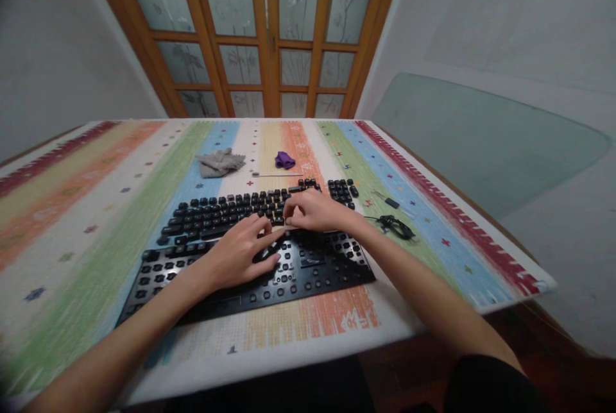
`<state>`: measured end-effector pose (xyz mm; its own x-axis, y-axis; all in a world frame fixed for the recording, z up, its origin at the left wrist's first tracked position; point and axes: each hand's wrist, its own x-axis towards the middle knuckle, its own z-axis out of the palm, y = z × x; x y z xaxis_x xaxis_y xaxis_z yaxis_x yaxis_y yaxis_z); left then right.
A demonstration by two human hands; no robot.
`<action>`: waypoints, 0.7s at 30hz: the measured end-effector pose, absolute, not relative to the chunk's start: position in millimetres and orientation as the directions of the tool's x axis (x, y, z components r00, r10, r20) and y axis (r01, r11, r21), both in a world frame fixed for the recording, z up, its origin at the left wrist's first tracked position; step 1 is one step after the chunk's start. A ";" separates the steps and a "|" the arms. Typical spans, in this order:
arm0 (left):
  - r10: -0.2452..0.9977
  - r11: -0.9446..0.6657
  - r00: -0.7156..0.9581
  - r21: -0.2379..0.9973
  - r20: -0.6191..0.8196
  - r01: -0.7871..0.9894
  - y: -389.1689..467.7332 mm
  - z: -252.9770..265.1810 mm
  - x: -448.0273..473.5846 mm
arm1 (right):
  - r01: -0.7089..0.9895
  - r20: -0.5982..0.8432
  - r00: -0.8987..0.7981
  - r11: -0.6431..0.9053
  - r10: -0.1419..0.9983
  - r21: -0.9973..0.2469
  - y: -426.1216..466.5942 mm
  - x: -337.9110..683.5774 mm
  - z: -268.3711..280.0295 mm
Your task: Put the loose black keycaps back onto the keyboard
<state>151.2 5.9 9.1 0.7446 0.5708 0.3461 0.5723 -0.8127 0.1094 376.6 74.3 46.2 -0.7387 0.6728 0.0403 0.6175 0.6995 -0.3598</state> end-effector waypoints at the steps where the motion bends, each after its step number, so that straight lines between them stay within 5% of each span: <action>1: 0.576 -0.809 0.734 0.121 0.359 0.575 6.0 10.3 149.0 | 0.648 0.067 -0.709 0.687 0.702 -0.329 82.8 377.6 46.0; 7: 0.616 -0.774 0.665 0.165 0.422 0.612 5.7 11.7 137.5 | 0.849 0.147 -0.525 0.529 0.838 0.018 129.8 380.9 29.7; 17: 0.648 -0.750 0.636 0.208 0.419 0.628 7.0 9.0 125.6 | 0.822 0.070 -0.570 0.568 0.819 0.043 146.9 376.0 21.1; 21: 0.645 -0.754 0.637 0.215 0.423 0.621 5.4 8.2 123.5 | 0.801 0.129 -0.585 0.595 0.801 -0.062 137.6 378.1 29.9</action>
